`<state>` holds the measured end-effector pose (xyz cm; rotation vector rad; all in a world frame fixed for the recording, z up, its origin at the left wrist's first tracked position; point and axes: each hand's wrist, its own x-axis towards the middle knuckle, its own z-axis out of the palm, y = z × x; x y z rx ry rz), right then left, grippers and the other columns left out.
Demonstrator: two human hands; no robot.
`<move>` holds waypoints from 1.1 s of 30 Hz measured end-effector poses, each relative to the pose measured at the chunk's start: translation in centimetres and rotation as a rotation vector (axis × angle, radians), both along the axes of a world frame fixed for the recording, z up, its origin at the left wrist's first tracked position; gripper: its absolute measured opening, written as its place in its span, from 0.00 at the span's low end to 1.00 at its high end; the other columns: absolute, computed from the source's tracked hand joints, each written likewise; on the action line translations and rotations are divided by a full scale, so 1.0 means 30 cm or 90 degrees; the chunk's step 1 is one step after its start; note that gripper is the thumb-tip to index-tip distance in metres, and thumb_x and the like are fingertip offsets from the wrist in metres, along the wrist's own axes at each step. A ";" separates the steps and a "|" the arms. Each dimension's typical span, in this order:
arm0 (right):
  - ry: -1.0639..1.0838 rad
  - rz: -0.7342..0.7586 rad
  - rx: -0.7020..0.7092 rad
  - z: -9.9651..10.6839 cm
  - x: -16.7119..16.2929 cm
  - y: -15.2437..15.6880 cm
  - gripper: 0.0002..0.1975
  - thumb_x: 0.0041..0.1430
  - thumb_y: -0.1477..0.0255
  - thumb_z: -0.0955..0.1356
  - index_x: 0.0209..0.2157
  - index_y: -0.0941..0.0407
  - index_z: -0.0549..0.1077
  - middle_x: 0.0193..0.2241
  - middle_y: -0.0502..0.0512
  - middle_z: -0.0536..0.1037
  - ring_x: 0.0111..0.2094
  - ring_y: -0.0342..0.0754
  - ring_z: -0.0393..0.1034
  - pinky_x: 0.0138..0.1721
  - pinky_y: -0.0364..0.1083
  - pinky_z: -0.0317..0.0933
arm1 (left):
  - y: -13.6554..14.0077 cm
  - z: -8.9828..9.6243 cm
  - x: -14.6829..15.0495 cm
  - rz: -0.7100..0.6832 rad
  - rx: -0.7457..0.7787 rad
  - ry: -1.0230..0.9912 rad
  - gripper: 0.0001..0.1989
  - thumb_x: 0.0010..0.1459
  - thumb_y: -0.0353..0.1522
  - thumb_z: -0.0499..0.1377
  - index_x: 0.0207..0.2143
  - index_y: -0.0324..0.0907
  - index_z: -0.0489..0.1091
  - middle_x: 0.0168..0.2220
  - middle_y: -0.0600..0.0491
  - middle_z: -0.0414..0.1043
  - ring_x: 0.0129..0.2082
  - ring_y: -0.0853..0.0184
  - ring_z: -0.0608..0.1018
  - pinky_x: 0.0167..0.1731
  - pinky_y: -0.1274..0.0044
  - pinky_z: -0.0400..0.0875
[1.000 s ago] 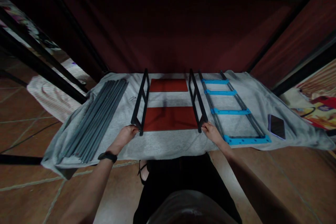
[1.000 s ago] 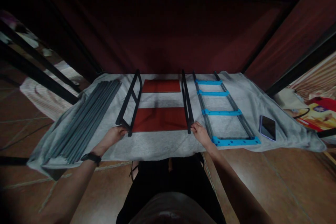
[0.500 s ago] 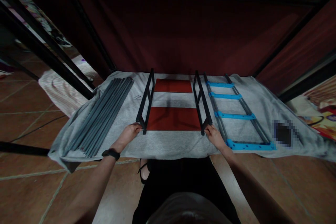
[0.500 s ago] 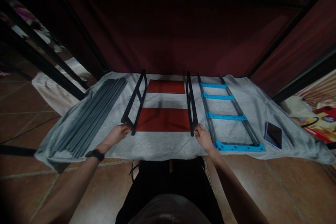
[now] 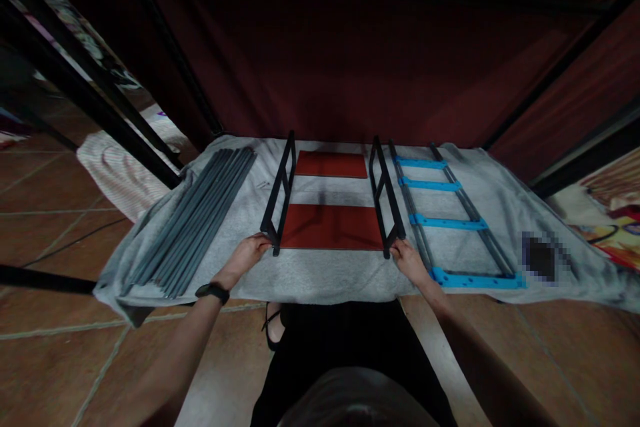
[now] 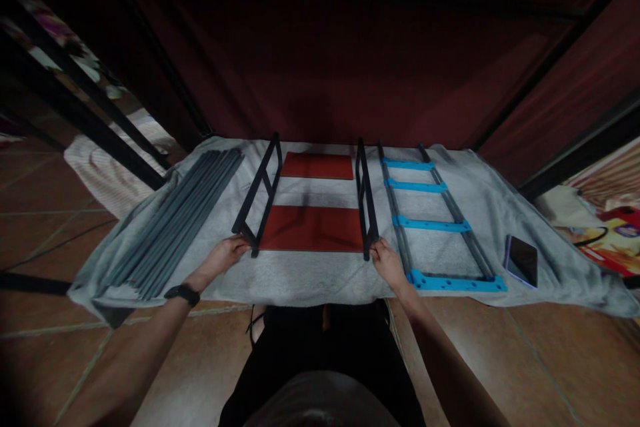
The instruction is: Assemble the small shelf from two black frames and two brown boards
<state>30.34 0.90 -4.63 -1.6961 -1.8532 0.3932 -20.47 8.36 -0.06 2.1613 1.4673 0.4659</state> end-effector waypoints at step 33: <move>0.071 -0.006 0.032 0.002 -0.006 -0.008 0.06 0.63 0.71 0.63 0.31 0.53 0.69 0.35 0.58 0.73 0.39 0.55 0.70 0.46 0.55 0.68 | 0.003 -0.036 0.013 0.107 -0.073 -0.176 0.12 0.51 0.41 0.61 0.30 0.40 0.73 0.30 0.50 0.76 0.32 0.63 0.78 0.36 0.72 0.74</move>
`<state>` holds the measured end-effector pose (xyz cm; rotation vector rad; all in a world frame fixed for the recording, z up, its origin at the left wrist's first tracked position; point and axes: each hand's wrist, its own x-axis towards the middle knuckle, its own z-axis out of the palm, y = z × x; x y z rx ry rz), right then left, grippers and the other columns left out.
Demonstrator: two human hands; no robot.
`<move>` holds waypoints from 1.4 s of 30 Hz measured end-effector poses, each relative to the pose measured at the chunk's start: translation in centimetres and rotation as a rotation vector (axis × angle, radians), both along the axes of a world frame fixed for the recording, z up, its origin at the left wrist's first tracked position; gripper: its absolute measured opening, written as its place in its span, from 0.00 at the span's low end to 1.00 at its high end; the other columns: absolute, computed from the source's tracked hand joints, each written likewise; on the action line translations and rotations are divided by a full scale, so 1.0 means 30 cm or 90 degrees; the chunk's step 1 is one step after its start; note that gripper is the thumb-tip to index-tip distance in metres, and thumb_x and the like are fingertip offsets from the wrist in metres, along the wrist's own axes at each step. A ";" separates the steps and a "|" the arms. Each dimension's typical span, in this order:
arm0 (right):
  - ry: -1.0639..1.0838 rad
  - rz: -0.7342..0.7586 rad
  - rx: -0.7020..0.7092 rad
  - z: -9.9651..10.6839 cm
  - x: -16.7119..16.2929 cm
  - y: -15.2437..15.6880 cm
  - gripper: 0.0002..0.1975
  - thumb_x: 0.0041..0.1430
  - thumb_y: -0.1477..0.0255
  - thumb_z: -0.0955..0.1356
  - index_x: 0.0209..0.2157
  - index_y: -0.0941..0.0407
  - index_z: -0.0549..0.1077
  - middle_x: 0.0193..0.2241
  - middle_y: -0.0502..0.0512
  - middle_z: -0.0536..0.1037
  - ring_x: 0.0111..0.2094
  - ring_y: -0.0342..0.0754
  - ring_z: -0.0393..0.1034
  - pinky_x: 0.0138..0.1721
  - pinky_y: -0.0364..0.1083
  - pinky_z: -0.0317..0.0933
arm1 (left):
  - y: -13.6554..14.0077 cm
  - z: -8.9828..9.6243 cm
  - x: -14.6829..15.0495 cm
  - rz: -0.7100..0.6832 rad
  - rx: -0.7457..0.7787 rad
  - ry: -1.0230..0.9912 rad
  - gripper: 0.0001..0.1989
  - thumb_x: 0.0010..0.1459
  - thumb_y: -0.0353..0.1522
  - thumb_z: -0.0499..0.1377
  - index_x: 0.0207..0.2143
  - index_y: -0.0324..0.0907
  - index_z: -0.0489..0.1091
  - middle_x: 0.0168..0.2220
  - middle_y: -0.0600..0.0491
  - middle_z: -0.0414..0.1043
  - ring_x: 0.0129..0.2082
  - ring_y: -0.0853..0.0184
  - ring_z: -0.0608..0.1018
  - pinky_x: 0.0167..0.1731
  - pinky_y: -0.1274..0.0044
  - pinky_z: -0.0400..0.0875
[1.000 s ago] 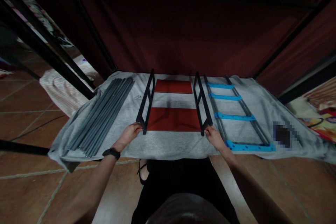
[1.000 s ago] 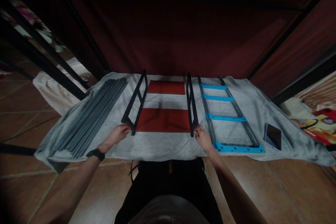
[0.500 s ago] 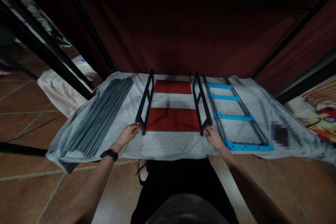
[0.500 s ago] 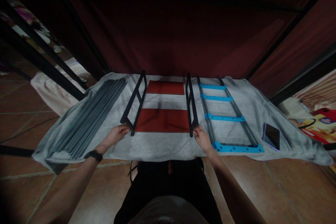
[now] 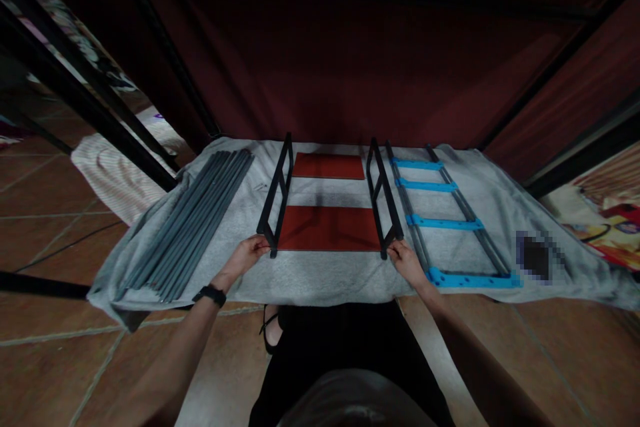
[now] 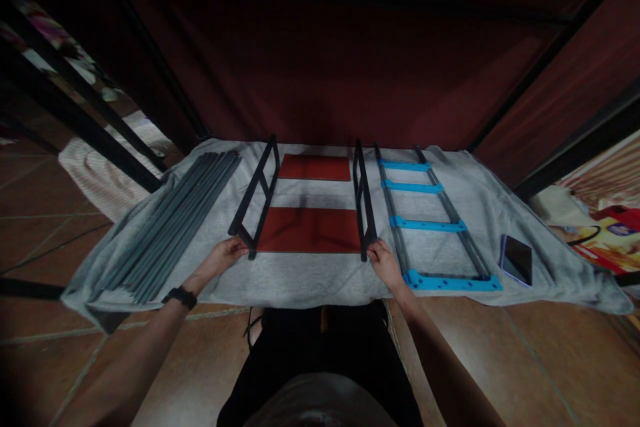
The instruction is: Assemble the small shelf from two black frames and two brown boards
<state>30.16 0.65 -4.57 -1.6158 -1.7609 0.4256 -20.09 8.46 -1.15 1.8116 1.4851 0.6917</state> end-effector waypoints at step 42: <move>0.062 0.005 0.033 -0.033 0.012 -0.002 0.06 0.63 0.68 0.65 0.33 0.52 0.72 0.35 0.56 0.73 0.38 0.53 0.70 0.44 0.52 0.67 | 0.012 -0.028 -0.003 -0.002 0.046 -0.015 0.10 0.49 0.39 0.61 0.28 0.42 0.71 0.29 0.51 0.73 0.31 0.63 0.76 0.36 0.72 0.72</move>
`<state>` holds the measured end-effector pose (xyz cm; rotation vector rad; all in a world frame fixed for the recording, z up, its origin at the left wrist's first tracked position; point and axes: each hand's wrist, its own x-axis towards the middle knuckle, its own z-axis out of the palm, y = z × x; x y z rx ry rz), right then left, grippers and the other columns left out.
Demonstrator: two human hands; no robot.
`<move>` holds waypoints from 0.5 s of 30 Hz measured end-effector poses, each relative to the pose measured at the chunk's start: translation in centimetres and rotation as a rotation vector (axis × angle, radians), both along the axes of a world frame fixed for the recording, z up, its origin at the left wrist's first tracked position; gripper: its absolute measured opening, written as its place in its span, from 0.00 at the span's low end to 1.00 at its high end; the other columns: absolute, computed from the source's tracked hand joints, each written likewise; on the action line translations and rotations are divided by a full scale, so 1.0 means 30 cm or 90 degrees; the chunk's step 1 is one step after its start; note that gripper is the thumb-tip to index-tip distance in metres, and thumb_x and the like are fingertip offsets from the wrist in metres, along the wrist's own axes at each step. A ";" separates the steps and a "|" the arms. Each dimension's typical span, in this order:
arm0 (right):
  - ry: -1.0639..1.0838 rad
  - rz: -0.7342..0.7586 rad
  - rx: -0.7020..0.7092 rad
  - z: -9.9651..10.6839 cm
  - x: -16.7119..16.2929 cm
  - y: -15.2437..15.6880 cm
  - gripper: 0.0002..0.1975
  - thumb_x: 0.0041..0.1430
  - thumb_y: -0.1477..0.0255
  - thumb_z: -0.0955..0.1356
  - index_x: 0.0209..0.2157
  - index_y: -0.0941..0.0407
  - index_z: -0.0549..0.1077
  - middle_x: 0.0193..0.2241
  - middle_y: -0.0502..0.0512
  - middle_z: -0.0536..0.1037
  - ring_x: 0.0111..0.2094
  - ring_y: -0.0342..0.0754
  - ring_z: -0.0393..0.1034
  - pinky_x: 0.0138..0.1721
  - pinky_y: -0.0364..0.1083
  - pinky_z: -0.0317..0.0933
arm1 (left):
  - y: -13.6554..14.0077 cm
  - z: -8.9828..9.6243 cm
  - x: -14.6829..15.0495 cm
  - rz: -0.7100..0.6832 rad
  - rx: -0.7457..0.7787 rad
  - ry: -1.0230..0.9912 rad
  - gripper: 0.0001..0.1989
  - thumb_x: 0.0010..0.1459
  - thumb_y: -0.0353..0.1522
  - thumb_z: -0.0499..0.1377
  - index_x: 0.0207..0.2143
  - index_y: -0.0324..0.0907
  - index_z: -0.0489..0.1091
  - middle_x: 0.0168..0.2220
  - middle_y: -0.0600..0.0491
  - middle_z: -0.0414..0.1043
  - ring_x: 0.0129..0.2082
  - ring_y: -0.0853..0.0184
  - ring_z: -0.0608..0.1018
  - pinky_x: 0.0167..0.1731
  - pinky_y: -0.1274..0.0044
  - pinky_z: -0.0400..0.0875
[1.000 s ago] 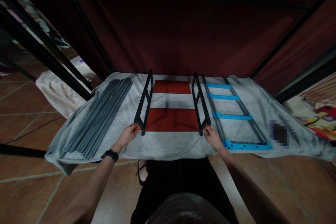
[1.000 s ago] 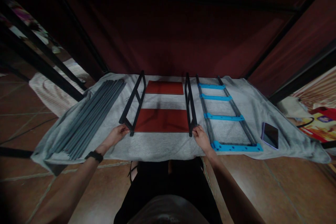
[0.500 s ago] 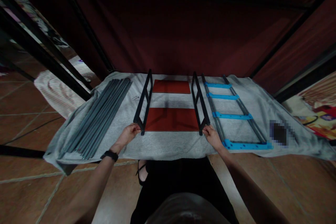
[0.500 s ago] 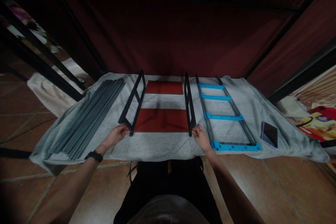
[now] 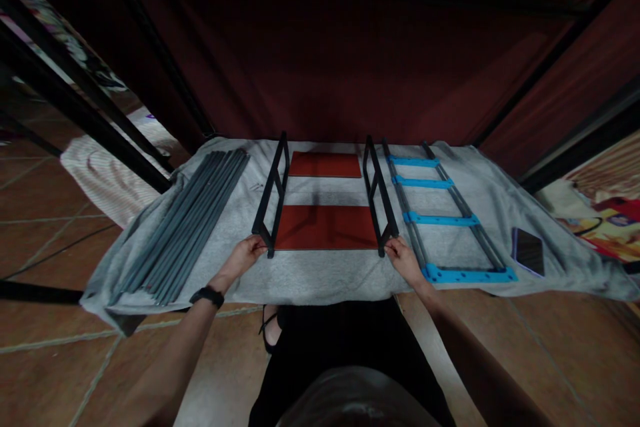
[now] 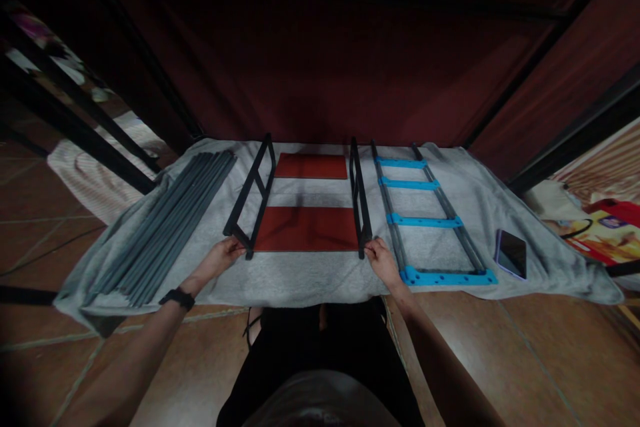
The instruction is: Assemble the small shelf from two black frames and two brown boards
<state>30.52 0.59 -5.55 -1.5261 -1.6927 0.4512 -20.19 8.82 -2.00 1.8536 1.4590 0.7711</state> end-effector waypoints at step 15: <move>0.036 -0.008 0.003 0.011 -0.012 0.001 0.05 0.62 0.71 0.65 0.33 0.52 0.72 0.35 0.54 0.71 0.38 0.51 0.69 0.44 0.51 0.66 | 0.032 -0.021 -0.004 0.016 -0.112 -0.087 0.26 0.39 0.55 0.67 0.25 0.42 0.69 0.25 0.52 0.72 0.29 0.63 0.74 0.35 0.70 0.72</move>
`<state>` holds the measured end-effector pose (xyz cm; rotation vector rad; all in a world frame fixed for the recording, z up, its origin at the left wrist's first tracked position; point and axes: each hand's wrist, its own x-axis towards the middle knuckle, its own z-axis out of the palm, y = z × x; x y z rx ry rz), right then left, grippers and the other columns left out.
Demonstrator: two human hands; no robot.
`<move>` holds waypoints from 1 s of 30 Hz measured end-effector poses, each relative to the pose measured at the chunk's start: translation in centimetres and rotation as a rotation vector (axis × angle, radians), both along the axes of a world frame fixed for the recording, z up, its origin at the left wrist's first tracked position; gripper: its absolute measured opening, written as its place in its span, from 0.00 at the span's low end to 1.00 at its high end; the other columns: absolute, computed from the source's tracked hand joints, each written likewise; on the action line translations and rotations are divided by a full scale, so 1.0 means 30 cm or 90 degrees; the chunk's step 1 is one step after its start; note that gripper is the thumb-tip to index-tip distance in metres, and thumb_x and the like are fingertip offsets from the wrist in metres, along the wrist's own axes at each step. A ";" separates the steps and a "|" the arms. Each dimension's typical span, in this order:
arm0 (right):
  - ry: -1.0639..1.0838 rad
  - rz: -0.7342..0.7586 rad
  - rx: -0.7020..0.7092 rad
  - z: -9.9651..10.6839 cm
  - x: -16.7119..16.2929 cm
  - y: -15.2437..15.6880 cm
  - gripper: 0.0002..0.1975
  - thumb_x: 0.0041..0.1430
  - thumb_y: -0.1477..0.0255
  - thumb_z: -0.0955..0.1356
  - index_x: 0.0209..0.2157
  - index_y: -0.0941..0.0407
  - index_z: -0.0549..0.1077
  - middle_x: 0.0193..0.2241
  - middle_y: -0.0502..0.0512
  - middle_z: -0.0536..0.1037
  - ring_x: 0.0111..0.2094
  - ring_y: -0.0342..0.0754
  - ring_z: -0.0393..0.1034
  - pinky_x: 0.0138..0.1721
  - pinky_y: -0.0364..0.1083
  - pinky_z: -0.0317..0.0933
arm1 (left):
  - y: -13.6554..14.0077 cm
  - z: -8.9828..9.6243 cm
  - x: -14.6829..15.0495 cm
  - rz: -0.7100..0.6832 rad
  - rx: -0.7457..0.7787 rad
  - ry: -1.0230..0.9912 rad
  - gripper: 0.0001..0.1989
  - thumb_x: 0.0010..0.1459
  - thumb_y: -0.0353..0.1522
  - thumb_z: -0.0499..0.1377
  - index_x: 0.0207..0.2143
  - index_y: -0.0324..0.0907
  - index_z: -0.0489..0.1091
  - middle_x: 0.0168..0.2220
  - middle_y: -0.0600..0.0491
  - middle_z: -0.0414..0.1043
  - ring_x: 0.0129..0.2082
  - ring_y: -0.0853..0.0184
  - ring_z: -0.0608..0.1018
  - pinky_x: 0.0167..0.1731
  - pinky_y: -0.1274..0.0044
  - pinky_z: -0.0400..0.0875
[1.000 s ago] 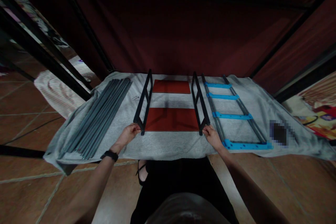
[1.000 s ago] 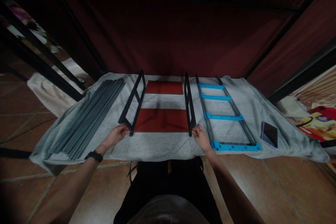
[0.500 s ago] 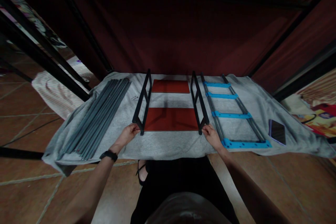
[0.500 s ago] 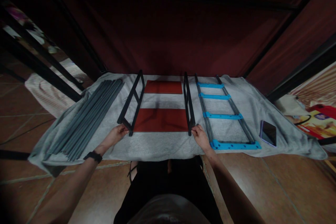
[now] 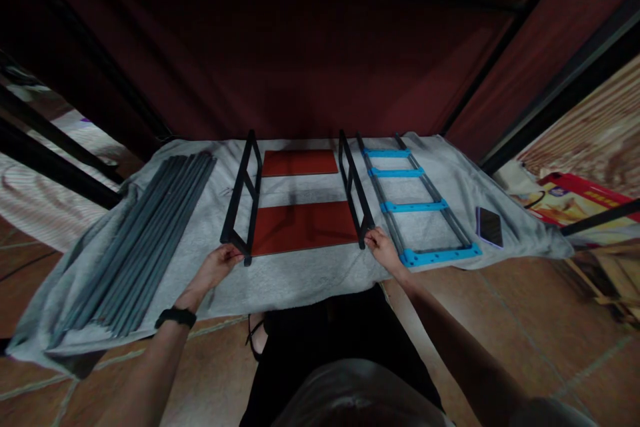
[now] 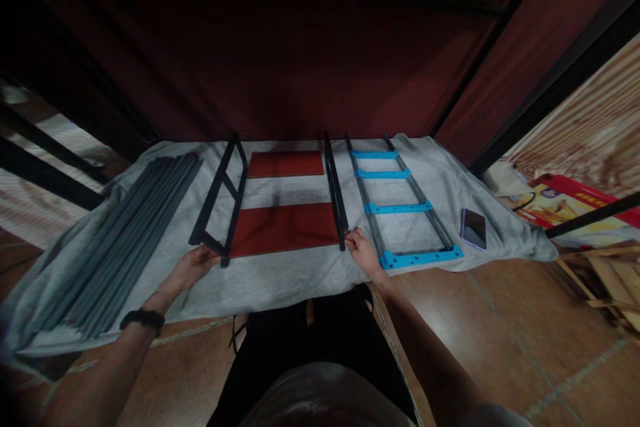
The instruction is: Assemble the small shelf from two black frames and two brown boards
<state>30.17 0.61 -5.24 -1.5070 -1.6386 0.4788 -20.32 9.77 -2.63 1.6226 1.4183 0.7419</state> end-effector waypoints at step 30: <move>0.016 -0.003 -0.013 0.019 -0.008 -0.013 0.06 0.63 0.68 0.66 0.32 0.52 0.74 0.34 0.55 0.71 0.37 0.51 0.69 0.42 0.50 0.67 | -0.026 0.050 0.003 -0.043 0.082 0.129 0.17 0.48 0.47 0.62 0.25 0.42 0.75 0.30 0.47 0.75 0.32 0.60 0.76 0.39 0.68 0.73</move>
